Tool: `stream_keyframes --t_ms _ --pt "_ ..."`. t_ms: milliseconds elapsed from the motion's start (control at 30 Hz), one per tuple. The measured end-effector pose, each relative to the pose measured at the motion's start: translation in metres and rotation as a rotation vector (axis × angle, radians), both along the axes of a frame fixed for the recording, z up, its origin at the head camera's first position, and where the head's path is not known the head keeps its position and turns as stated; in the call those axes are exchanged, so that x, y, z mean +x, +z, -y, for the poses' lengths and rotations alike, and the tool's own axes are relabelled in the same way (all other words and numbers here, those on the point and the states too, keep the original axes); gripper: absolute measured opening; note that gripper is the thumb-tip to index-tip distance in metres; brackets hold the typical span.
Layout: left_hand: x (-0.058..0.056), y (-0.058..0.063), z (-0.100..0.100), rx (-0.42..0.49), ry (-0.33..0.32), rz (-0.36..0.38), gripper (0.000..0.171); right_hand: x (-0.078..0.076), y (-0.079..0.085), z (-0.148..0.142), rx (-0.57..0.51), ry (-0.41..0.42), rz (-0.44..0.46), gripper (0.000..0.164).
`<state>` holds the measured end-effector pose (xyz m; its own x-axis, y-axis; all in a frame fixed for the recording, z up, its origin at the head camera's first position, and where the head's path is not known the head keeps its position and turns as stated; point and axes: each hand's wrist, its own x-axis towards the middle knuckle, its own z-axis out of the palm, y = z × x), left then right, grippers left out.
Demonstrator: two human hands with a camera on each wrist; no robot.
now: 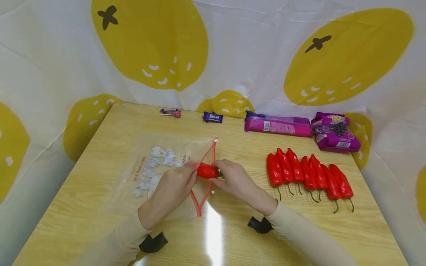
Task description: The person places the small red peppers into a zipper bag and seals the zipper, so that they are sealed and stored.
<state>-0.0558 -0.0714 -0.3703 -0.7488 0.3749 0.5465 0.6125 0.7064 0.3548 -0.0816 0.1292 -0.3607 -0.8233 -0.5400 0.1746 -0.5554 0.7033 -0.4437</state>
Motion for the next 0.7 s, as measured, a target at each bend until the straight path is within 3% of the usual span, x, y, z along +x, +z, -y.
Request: stream_keyframes --t_ms 67,167,233,300,467,567,700 --pt "0.001 -0.001 0.0 0.001 -0.014 0.004 0.008 -0.01 -0.009 0.015 -0.069 0.024 0.113 0.028" --pt "0.004 -0.003 0.0 0.015 -0.032 0.005 0.01 -0.024 -0.023 0.032 -0.196 -0.012 0.271 0.024" --pt "0.005 -0.004 -0.001 0.028 -0.037 -0.002 0.007 -0.032 -0.032 0.04 -0.252 -0.043 0.304 0.021" --pt "0.005 -0.004 -0.002 0.036 -0.036 -0.016 0.004 -0.037 -0.04 0.046 -0.261 -0.064 0.257 0.018" --pt "0.004 -0.003 -0.003 0.048 -0.03 -0.048 0.007 -0.044 -0.053 0.053 -0.292 -0.021 0.15 0.021" --pt "0.002 -0.002 -0.003 0.047 -0.025 -0.035 0.008 -0.039 -0.051 0.048 -0.249 -0.003 0.075 0.023" --pt "-0.001 -0.001 0.0 0.035 -0.017 -0.027 0.004 -0.021 -0.037 0.023 -0.128 -0.005 -0.154 0.022"
